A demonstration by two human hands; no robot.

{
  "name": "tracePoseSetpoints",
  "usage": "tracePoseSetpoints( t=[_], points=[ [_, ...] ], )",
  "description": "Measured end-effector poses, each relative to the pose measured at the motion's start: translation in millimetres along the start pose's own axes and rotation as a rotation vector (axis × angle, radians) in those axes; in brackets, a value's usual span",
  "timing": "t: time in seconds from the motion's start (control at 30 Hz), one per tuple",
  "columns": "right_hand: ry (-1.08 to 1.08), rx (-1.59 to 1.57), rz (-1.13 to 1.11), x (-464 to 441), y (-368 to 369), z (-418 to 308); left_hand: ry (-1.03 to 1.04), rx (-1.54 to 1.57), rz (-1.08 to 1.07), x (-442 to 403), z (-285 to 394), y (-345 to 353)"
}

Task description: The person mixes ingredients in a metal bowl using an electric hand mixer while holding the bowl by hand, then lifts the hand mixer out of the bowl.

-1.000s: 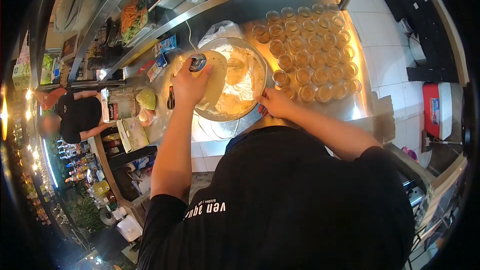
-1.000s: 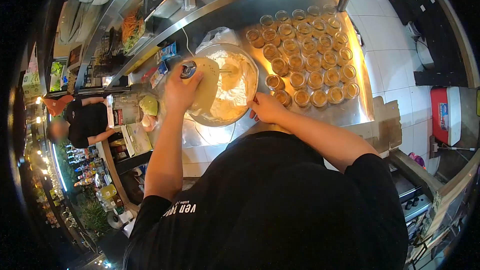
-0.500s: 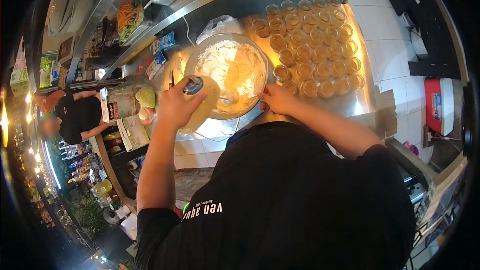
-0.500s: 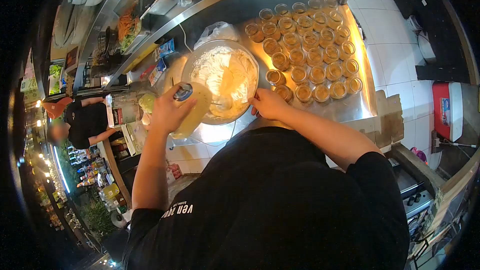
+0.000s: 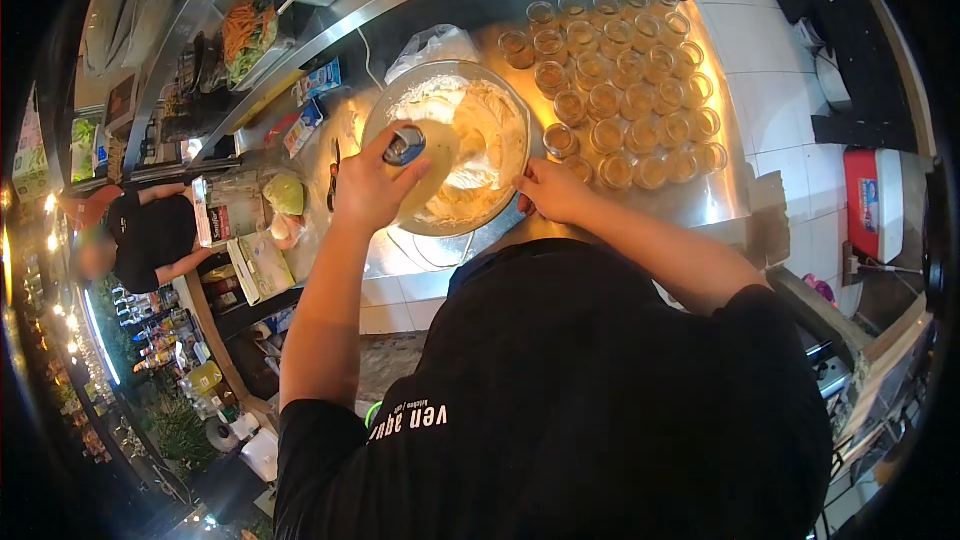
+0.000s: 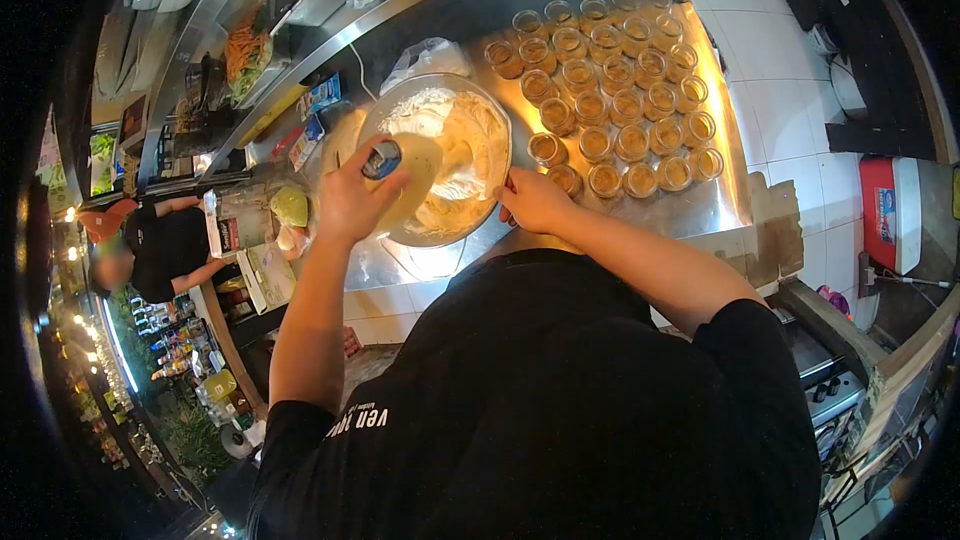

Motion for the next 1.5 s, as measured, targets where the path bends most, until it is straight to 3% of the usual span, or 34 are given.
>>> tracePoseSetpoints(
  t=[0.13,0.23,0.3,0.63,0.73,0.8,0.93,1.13,1.27,1.33,1.5],
  points=[
    [-0.036,0.017,0.002,-3,-1,3,0.061,-0.03,-0.103,10,1,-14],
    [-0.078,0.018,-0.019,-4,5,4,-0.043,-0.127,-0.079,10,-11,-22],
    [-0.065,0.025,-0.024,-4,7,5,-0.021,-0.093,0.067,4,-15,-21],
    [-0.03,0.069,0.008,4,-6,1,-0.082,-0.062,0.01,7,-16,-18],
    [-0.044,0.208,-0.011,12,-14,-9,-0.099,-0.111,0.01,11,-20,-24],
    [-0.182,0.34,0.035,15,-17,-20,-0.152,-0.126,-0.031,15,-26,-25],
    [-0.243,0.314,0.103,15,-24,-28,-0.153,-0.059,-0.067,23,-25,-28],
    [-0.273,0.289,0.194,19,-25,-51,-0.113,0.071,-0.011,16,-2,-2],
    [-0.368,0.28,0.148,20,-12,-57,-0.079,-0.039,0.08,-4,12,6],
    [-0.368,0.273,0.134,21,-11,-56,0.034,-0.059,0.165,-12,14,2],
    [-0.364,0.267,0.094,20,-7,-50,-0.013,-0.021,0.144,-11,-1,-3]
  ],
)
Point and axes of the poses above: each hand's wrist, its own x-axis away from the middle knuckle, its own y-axis out of the palm, z = x × y, the point moved 7 cm from there along -x, towards the middle knuckle, and after that the axes turned 10 degrees about z, right-handed, at the moved point
